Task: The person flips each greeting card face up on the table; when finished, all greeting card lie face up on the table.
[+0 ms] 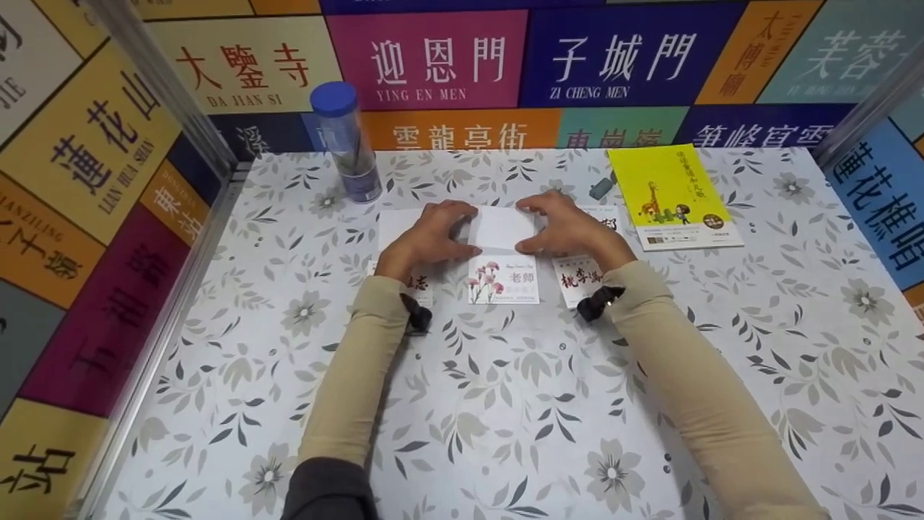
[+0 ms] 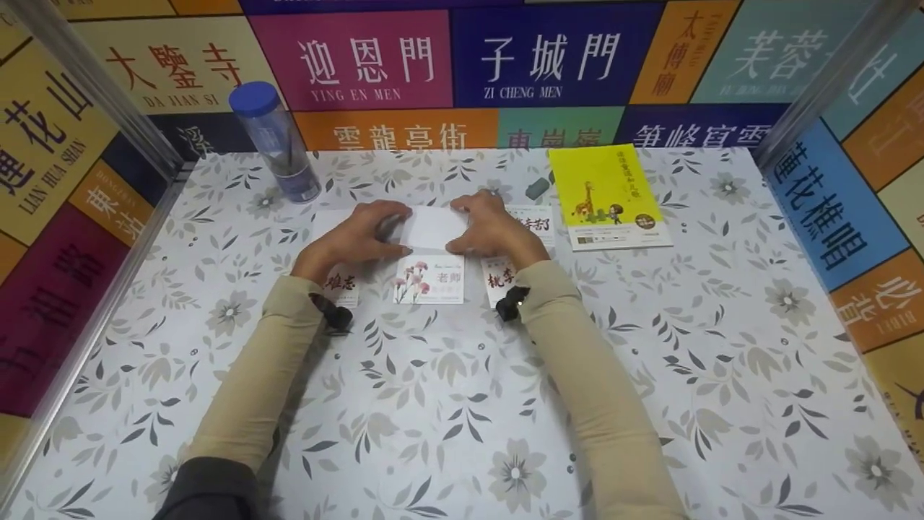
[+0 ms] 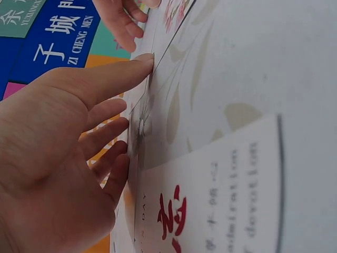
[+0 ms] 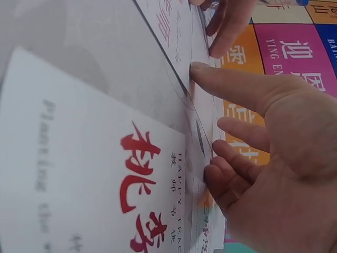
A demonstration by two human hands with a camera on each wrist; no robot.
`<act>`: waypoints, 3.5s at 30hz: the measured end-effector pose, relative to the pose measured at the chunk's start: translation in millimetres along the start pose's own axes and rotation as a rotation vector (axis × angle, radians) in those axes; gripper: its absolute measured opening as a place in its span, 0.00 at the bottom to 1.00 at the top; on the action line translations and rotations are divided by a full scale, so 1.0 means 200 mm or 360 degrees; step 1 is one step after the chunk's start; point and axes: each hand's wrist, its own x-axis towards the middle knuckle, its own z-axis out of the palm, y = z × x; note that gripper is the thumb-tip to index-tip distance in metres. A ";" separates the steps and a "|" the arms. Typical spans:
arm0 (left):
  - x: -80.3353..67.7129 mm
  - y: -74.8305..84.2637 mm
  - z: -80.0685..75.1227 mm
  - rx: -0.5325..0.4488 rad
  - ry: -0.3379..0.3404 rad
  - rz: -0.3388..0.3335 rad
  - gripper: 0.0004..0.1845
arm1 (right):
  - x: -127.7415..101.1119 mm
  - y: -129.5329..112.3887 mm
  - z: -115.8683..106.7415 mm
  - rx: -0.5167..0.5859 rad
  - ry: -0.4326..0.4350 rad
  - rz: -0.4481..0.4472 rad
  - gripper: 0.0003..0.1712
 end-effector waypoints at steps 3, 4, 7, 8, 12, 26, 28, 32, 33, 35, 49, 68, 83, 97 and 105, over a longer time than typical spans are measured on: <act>0.00 0.00 -0.01 -0.0022 -0.0011 -0.0002 0.40 | 0.01 0.01 -0.01 0.0008 -0.0023 0.0048 0.49; 0.00 0.00 0.00 -0.0033 -0.0014 -0.0002 0.40 | 0.01 0.02 -0.01 -0.0001 -0.0026 0.0047 0.49; 0.01 0.00 0.00 -0.0072 -0.0013 0.0004 0.42 | 0.01 0.03 -0.01 -0.0049 -0.0022 0.0042 0.51; 0.01 0.00 0.00 -0.0104 -0.0002 0.0014 0.42 | 0.01 0.04 -0.01 -0.0061 -0.0015 0.0034 0.52; 0.03 -0.01 0.00 -0.0229 0.0053 0.0091 0.41 | 0.01 0.04 -0.01 -0.0095 0.0011 0.0026 0.52; 0.05 0.05 0.01 -0.0594 0.0317 -0.0032 0.38 | -0.02 -0.04 0.01 -0.0318 0.0236 -0.0129 0.52; 0.04 0.06 0.00 -0.0629 0.0392 -0.0041 0.37 | -0.03 -0.06 0.01 -0.0355 0.0334 -0.0207 0.50; 0.04 0.12 0.00 -0.0639 0.0550 -0.0024 0.36 | -0.05 -0.12 0.04 -0.0358 0.0645 -0.0392 0.42; 0.04 0.14 0.00 -0.0644 0.0592 -0.0010 0.35 | -0.05 -0.14 0.05 -0.0333 0.0722 -0.0445 0.40; 0.03 0.17 -0.01 -0.0645 0.0683 0.0050 0.33 | -0.06 -0.18 0.08 -0.0251 0.0821 -0.0534 0.38; -0.02 0.33 -0.02 -0.0610 0.0554 0.0493 0.32 | -0.07 -0.23 0.08 0.0327 0.0896 -0.0634 0.27; -0.04 0.13 0.01 0.0040 0.0055 0.0189 0.16 | -0.04 -0.08 0.10 -0.0358 0.0519 -0.0029 0.30; -0.05 0.12 -0.01 0.0056 -0.0020 0.0133 0.22 | -0.05 -0.09 0.10 -0.0457 0.0272 -0.0075 0.31; -0.16 0.01 -0.07 -0.0025 0.0202 0.0157 0.27 | -0.03 -0.14 0.11 -0.0477 0.0378 -0.0090 0.33; -0.36 -0.21 -0.17 -0.0043 0.0396 -0.0057 0.25 | 0.00 -0.30 0.22 -0.0437 0.0375 -0.0318 0.30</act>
